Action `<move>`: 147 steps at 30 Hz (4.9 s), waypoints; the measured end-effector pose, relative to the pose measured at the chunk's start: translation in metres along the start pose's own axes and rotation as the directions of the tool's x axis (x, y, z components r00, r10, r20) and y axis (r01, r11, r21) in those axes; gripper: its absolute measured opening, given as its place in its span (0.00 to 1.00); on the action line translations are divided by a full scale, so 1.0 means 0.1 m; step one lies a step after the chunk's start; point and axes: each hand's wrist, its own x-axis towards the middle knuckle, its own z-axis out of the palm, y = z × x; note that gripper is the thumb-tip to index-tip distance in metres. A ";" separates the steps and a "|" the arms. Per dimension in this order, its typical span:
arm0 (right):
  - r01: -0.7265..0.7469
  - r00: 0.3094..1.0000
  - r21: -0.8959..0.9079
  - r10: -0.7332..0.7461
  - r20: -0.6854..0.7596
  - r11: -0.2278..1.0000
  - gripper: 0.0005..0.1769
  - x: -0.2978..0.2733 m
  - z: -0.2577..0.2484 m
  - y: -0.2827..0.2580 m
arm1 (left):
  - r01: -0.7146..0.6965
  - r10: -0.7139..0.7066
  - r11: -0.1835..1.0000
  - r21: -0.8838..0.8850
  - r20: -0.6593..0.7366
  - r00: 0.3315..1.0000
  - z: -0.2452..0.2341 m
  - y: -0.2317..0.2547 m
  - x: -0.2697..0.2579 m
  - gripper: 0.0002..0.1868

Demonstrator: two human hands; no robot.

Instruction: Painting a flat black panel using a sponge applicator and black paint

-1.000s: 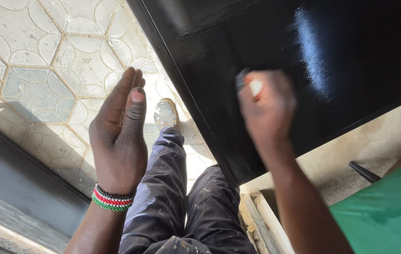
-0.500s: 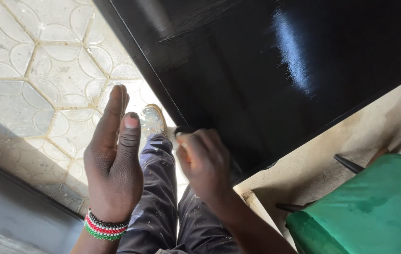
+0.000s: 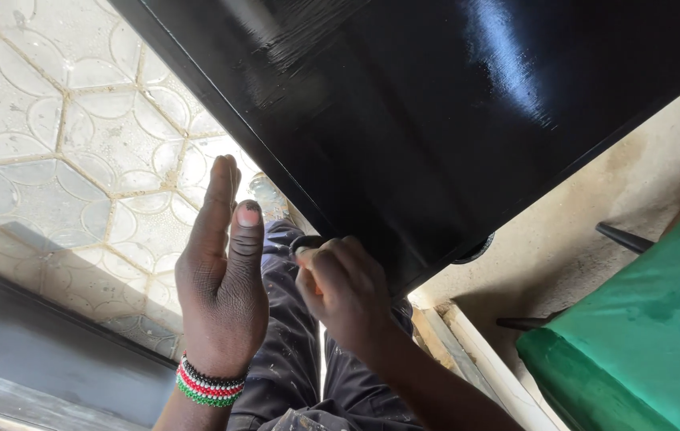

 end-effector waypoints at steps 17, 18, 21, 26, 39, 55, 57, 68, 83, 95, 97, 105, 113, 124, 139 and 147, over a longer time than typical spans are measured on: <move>-0.066 0.997 -0.177 0.059 -0.046 0.982 0.08 -0.38 -0.11 0.38 | -0.176 0.175 0.972 0.153 0.022 0.984 0.37 0.06 -0.19 0.41; -0.057 0.985 -0.172 0.028 -0.170 0.983 0.09 -0.20 -0.26 0.76 | -0.188 0.189 0.969 0.159 0.014 0.982 0.37 0.08 -0.19 0.41; -0.075 0.931 -0.298 -0.040 -0.363 0.952 0.04 0.21 -1.33 1.82 | -0.176 0.166 0.970 0.166 0.073 0.983 0.37 0.09 -0.23 0.41; -0.188 0.875 0.356 0.320 -0.362 0.916 0.04 0.40 -1.55 2.14 | -0.178 0.173 0.962 0.205 0.043 0.984 0.46 0.01 -0.36 0.40; -0.294 0.933 0.619 0.359 0.020 0.728 0.08 -2.28 -0.22 1.18 | -0.307 0.317 0.945 0.107 -0.091 0.944 1.33 -0.48 -1.64 0.31; -0.590 0.475 0.796 0.855 0.207 0.135 0.18 -3.92 -0.79 4.46 | 0.225 -0.331 0.934 0.276 0.439 0.836 4.16 -2.18 -2.38 0.24; -0.661 0.431 0.728 0.886 0.172 0.180 0.22 -3.72 -0.50 4.72 | 0.317 -0.380 0.922 0.221 0.370 0.848 4.31 -2.58 -2.28 0.23; -0.724 0.601 0.362 0.794 -0.087 0.588 0.28 -3.12 1.11 6.64 | 0.472 -0.500 0.866 0.167 0.258 0.827 5.11 -3.67 -1.60 0.33; -0.743 0.649 0.047 0.736 -0.193 0.667 0.19 -3.09 1.65 7.17 | 0.603 -0.582 0.798 -0.002 0.259 0.771 4.94 -3.61 -1.29 0.30; -0.398 0.433 0.776 0.645 0.629 -0.489 0.08 -3.04 0.33 6.19 | 0.530 -0.527 0.833 -0.157 0.064 0.848 4.69 -3.44 -0.86 0.24; -0.493 0.361 0.728 0.650 0.669 -0.476 0.09 -2.92 0.22 6.01 | 0.529 -0.529 0.822 -0.208 0.061 0.846 4.68 -3.43 -0.83 0.24; -0.727 0.244 0.548 0.590 0.770 -0.415 0.07 -2.78 0.39 6.14 | 0.536 -0.554 0.804 -0.256 0.005 0.833 4.64 -3.39 -0.79 0.25; -0.875 0.204 0.392 0.518 0.831 -0.284 0.14 -2.56 0.14 6.27 | 0.527 -0.565 0.788 -0.319 -0.034 0.824 4.65 -3.45 -0.82 0.25; -0.970 0.227 0.070 0.773 0.593 0.231 0.10 -2.44 0.32 6.27 | 0.519 -0.579 0.768 -0.374 -0.059 0.814 4.63 -3.30 -0.77 0.25; -0.889 0.164 0.376 0.585 0.795 -0.262 0.12 -2.56 -0.02 6.28 | 0.463 -0.588 0.722 -0.514 -0.105 0.802 4.62 -3.14 -0.69 0.18; -0.872 0.019 0.361 0.715 0.699 -0.330 0.21 -2.61 0.33 6.37 | 0.510 -0.622 0.729 -0.457 -0.129 0.772 4.56 -3.22 -0.74 0.19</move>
